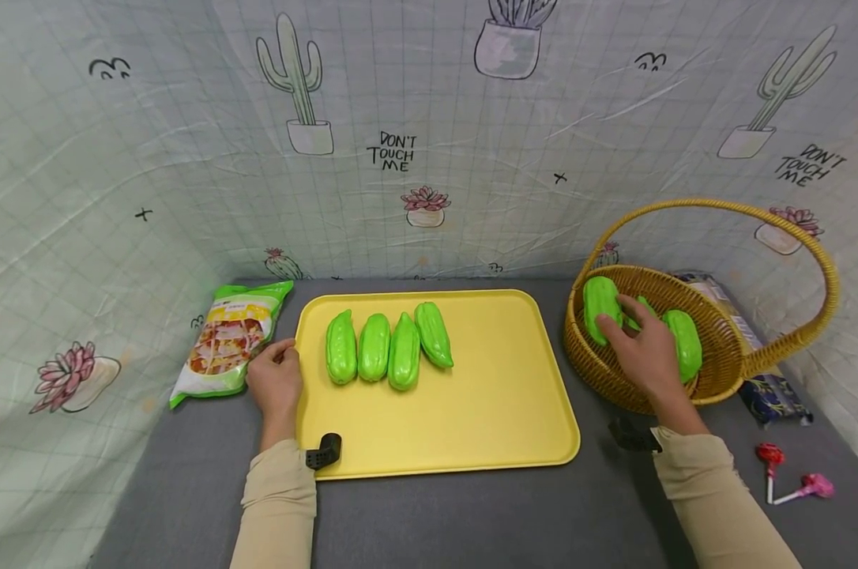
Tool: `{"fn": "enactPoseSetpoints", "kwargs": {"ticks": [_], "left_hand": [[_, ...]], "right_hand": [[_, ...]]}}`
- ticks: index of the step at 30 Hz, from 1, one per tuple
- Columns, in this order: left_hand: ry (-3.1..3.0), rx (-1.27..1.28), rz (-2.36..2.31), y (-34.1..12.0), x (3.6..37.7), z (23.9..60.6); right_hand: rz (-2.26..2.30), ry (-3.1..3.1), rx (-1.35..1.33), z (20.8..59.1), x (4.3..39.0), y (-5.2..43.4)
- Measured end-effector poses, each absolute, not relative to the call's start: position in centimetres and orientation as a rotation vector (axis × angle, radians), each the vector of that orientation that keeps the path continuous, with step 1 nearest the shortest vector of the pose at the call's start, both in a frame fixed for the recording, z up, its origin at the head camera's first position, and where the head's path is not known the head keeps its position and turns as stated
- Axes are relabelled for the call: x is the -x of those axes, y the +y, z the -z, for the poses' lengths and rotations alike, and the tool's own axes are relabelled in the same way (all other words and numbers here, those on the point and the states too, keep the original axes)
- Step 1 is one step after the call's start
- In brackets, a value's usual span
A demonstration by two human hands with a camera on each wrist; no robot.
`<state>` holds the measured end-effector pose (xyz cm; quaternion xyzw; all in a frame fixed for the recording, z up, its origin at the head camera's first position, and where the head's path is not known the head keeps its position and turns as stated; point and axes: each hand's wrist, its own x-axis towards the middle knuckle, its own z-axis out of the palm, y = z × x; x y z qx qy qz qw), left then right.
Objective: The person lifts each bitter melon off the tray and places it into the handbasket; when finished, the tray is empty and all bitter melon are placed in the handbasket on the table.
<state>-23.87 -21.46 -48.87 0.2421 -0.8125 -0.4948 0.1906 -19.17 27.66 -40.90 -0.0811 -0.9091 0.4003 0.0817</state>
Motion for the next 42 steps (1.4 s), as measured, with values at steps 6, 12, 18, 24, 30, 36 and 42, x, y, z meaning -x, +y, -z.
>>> {"fn": "enactPoseSetpoints", "kwargs": {"ticks": [6,12,18,24,30,36,42], "left_hand": [[-2.278,-0.675,1.411,-21.4,23.9,48.8],[-2.275,-0.672,1.412,-21.4,23.9,48.9],[-2.271,-0.668,1.415,-21.3,23.9,48.8],[-2.267,-0.677,1.423,-21.3,23.8,48.8],[-2.271,-0.676,1.425,-21.3,23.8,48.7],[-2.277,-0.679,1.415,-21.3,23.8,48.7],[-2.267,-0.680,1.420,-21.3,23.7,48.7]], "right_hand": [[-1.189,-2.734,0.242,41.1,19.6,28.2],[-1.168,-2.762,0.245,41.5,20.1,28.9],[-1.116,-2.800,0.260,41.7,20.6,29.3],[-1.081,-2.852,0.310,42.0,21.1,29.9],[-1.075,-2.873,0.335,42.1,21.2,30.2],[-1.073,-2.888,0.349,41.9,21.3,30.4],[-1.060,-2.897,0.352,41.9,21.5,30.5]]}}
